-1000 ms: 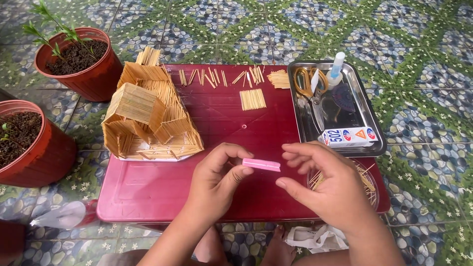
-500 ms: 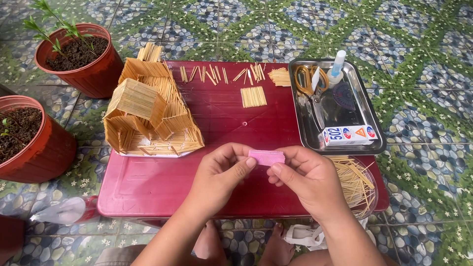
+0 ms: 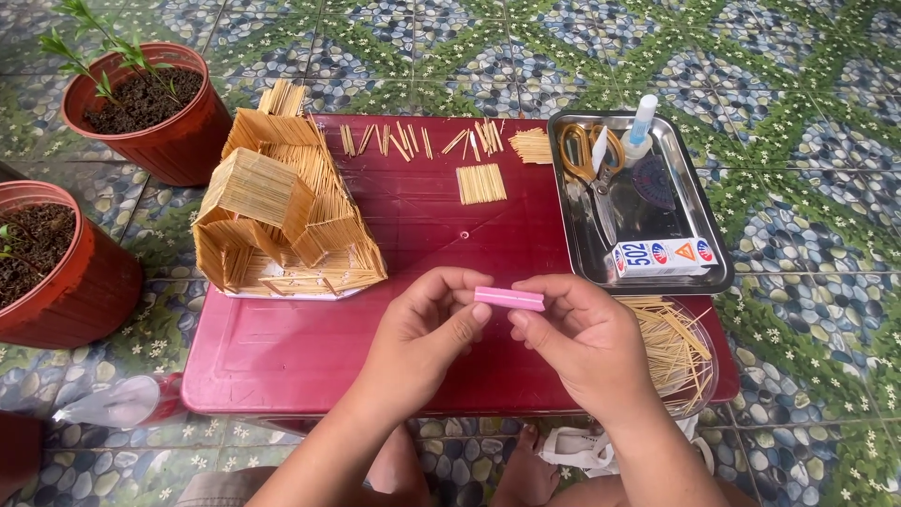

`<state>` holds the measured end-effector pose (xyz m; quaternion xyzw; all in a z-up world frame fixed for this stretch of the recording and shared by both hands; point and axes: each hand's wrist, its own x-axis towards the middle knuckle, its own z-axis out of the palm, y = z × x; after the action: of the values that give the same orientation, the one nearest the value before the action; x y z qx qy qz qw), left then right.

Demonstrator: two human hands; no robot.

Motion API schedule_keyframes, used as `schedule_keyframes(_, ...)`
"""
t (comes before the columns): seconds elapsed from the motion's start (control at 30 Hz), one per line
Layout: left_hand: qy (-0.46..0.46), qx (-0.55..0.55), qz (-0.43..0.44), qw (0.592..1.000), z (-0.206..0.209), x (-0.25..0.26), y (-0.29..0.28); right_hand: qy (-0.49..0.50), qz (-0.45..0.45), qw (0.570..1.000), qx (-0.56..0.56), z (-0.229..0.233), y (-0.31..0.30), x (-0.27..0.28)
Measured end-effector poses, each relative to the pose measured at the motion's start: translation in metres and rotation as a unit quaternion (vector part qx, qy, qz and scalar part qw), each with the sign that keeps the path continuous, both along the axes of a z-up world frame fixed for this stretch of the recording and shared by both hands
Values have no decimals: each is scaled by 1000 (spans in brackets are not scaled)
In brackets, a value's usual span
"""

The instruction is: Wrapping toothpicks with pink tape to create components for a toothpick house model.

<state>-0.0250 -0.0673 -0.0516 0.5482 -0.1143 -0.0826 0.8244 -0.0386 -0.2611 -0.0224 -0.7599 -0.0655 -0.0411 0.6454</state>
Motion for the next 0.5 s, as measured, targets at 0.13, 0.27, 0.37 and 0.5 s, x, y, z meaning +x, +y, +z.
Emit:
schedule_keyframes(0.13, -81, 97, 35, 991, 7, -2, 4, -39, -19, 999, 7, -11, -3, 0)
schedule_keyframes(0.27, -117, 120, 32, 985, 5, -3, 7, -155, -15, 987, -44, -8, -2, -1)
schedule_keyframes(0.37, -141, 133, 42, 980, 8, -4, 6, -183, -12, 979, -88, 0, -1, -1)
schedule_keyframes(0.5, -73, 130, 52, 987, 7, -4, 3, -93, 48, 990, -99, 12, 3, -5)
